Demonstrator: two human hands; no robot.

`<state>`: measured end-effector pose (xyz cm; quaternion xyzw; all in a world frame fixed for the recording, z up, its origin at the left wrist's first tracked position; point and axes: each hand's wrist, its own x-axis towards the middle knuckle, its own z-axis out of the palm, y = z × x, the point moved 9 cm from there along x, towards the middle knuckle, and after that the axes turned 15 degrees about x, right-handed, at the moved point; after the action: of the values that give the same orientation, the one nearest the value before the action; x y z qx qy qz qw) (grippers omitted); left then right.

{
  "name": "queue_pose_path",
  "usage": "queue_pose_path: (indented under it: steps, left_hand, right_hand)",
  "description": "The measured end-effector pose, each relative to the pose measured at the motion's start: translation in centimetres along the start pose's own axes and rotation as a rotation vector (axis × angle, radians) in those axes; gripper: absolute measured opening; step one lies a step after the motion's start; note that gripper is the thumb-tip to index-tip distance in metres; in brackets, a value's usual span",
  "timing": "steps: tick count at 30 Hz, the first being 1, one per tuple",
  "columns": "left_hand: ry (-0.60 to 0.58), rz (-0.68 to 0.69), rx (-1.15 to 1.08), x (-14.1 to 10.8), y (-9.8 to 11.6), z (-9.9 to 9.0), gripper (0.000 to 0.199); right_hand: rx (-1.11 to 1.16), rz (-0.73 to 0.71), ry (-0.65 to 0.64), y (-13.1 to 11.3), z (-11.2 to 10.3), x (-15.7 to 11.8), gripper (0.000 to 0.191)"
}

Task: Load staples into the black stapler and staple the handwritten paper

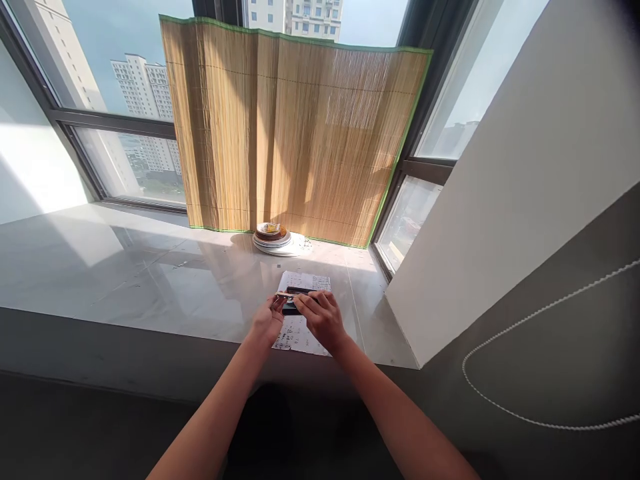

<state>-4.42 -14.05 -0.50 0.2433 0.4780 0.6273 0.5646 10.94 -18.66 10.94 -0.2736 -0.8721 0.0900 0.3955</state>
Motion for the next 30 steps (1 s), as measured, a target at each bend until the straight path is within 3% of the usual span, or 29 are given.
queue_pose_path:
  steps: [4, 7, 10, 13, 16, 19, 23, 26, 28, 30]
  left_hand:
    - [0.108, -0.090, -0.120, -1.7, -0.2, -1.2, 0.025]
    - [0.065, -0.138, -0.173, -3.5, 0.0, -0.1, 0.028]
    - [-0.037, -0.170, -0.145, -5.2, 0.1, 1.7, 0.034]
    - [-0.153, -0.164, -0.119, -6.6, 0.4, 3.7, 0.041]
    - [-0.301, -0.098, -0.133, -7.7, 1.0, 5.9, 0.049]
    - [-0.380, -0.061, -0.121, -8.6, 1.1, 7.5, 0.056]
    - [-0.384, -0.062, 0.001, -8.9, 0.8, 8.0, 0.064]
    - [-0.256, 0.178, 0.306, -6.8, 3.0, 5.8, 0.052]
    - [-0.066, 0.442, 0.712, -4.3, 5.8, 3.6, 0.032]
    - [0.094, 0.524, 1.145, -0.5, 7.0, 1.5, 0.021]
  right_hand:
    - [0.111, 0.469, 0.217, 6.3, 0.2, -1.1, 0.038]
    - [0.245, 0.691, 0.204, 9.6, 1.7, -1.5, 0.035]
    - [0.240, 0.645, 0.222, 9.2, 0.9, -0.9, 0.035]
    - [0.283, 0.435, 0.313, 5.5, -1.0, -0.2, 0.025]
    - [0.556, 0.276, 0.214, 1.5, -0.4, 0.1, 0.018]
    - [0.693, 0.272, 0.202, -0.2, -0.2, -0.4, 0.027]
    - [0.704, 0.320, 0.279, 0.3, -1.6, -1.3, 0.019]
    - [0.609, 0.382, 0.346, 3.5, -3.7, -2.1, 0.013]
    - [0.443, 0.496, 0.393, 8.0, -5.4, -2.7, 0.010]
    - [0.230, 0.591, 0.365, 13.3, -6.7, -2.8, 0.012]
